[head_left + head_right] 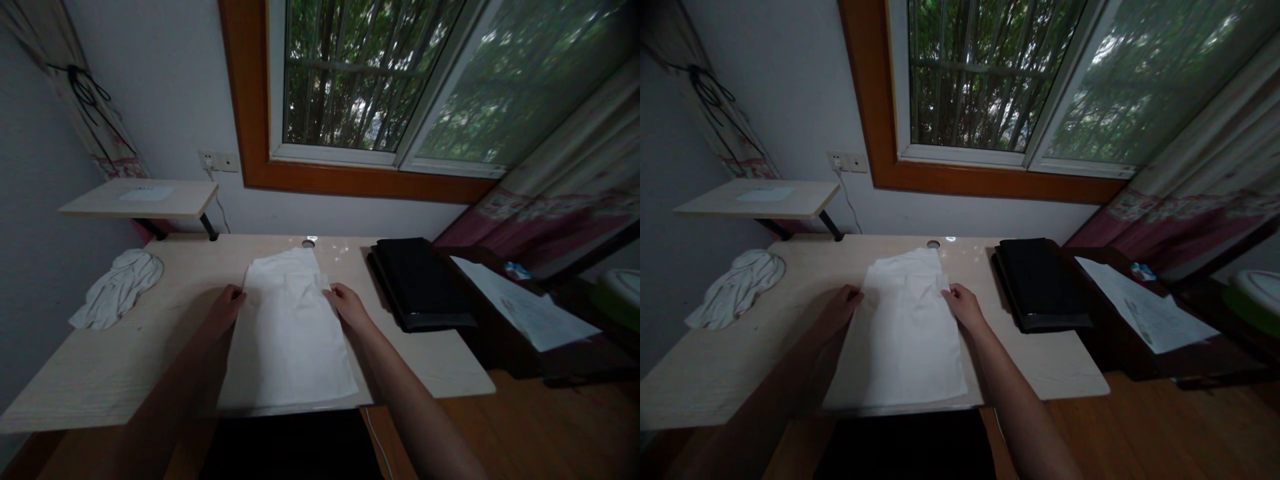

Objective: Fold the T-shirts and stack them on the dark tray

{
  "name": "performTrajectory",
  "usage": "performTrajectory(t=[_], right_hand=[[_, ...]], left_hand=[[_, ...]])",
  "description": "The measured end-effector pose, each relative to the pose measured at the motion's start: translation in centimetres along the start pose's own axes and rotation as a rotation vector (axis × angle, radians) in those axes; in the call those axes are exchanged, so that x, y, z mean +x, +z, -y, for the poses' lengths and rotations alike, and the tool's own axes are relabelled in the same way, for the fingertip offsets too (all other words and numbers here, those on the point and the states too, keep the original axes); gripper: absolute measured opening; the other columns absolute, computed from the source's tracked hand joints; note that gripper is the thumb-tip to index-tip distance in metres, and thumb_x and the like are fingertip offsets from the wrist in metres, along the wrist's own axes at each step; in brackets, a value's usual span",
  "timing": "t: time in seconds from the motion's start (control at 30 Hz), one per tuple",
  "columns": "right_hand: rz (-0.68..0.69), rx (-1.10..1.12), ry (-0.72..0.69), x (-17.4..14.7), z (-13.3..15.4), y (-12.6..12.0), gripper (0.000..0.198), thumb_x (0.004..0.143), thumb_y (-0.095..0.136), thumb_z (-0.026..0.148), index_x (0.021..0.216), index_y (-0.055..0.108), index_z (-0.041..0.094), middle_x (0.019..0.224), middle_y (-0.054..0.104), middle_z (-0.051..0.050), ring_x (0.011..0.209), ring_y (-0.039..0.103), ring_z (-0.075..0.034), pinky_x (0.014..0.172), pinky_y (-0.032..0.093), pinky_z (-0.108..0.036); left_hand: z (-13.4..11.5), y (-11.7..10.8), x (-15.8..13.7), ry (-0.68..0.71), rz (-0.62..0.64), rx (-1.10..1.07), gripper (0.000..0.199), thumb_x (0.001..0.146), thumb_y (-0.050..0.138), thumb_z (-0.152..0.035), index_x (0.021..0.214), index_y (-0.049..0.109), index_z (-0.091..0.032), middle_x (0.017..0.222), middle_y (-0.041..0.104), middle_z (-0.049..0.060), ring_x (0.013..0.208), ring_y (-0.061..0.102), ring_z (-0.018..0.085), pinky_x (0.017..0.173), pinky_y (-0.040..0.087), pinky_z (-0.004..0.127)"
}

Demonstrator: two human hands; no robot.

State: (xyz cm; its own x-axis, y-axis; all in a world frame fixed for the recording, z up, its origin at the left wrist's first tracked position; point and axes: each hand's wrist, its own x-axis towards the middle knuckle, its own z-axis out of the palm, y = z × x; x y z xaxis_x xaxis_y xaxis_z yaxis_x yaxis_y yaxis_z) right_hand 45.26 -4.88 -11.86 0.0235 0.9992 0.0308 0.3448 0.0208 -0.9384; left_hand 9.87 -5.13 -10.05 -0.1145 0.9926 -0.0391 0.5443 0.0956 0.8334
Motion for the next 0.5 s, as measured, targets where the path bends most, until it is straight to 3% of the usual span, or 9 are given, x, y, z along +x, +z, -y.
performTrajectory(t=[0.1,0.23,0.33,0.5], right_hand=[[-0.031,-0.176,-0.009,0.0,-0.3,0.0,0.043,0.082,0.067,0.048,0.117,0.069,0.022,0.097,0.076,-0.004,0.085,0.068,-0.022,0.08,0.054,-0.034],[0.03,-0.143,-0.003,-1.4,-0.7,-0.2,0.068,0.083,0.069,0.041,0.145,0.048,0.026,0.107,0.076,-0.005,0.091,0.071,-0.023,0.082,0.056,-0.036],[0.15,-0.028,-0.031,-2.4,-1.0,-0.5,0.067,0.087,0.066,0.041,0.149,0.044,0.027,0.112,0.075,-0.005,0.095,0.071,-0.023,0.084,0.058,-0.037],[0.326,-0.024,-0.077,-3.5,-0.9,-1.7,0.052,0.089,0.068,0.045,0.137,0.062,0.026,0.12,0.072,-0.005,0.106,0.067,-0.023,0.095,0.054,-0.04]], left_hand=[[1.5,0.3,-0.2,-0.023,0.052,-0.124,0.055,0.076,0.068,-0.048,0.119,0.054,-0.017,0.097,0.072,0.009,0.085,0.072,0.025,0.078,0.055,0.038],[2.3,-0.1,-2.0,0.008,0.15,-0.137,0.095,0.07,0.078,-0.049,0.149,0.036,-0.017,0.097,0.075,0.009,0.084,0.074,0.029,0.075,0.057,0.041],[2.1,-0.6,-3.4,0.013,0.199,-0.1,0.099,0.074,0.075,-0.046,0.156,0.028,-0.017,0.105,0.075,0.011,0.093,0.075,0.031,0.082,0.057,0.044],[1.8,-1.8,-5.2,0.024,0.32,-0.16,0.099,0.075,0.073,-0.041,0.159,0.024,-0.017,0.132,0.068,0.019,0.114,0.07,0.034,0.094,0.056,0.048]])
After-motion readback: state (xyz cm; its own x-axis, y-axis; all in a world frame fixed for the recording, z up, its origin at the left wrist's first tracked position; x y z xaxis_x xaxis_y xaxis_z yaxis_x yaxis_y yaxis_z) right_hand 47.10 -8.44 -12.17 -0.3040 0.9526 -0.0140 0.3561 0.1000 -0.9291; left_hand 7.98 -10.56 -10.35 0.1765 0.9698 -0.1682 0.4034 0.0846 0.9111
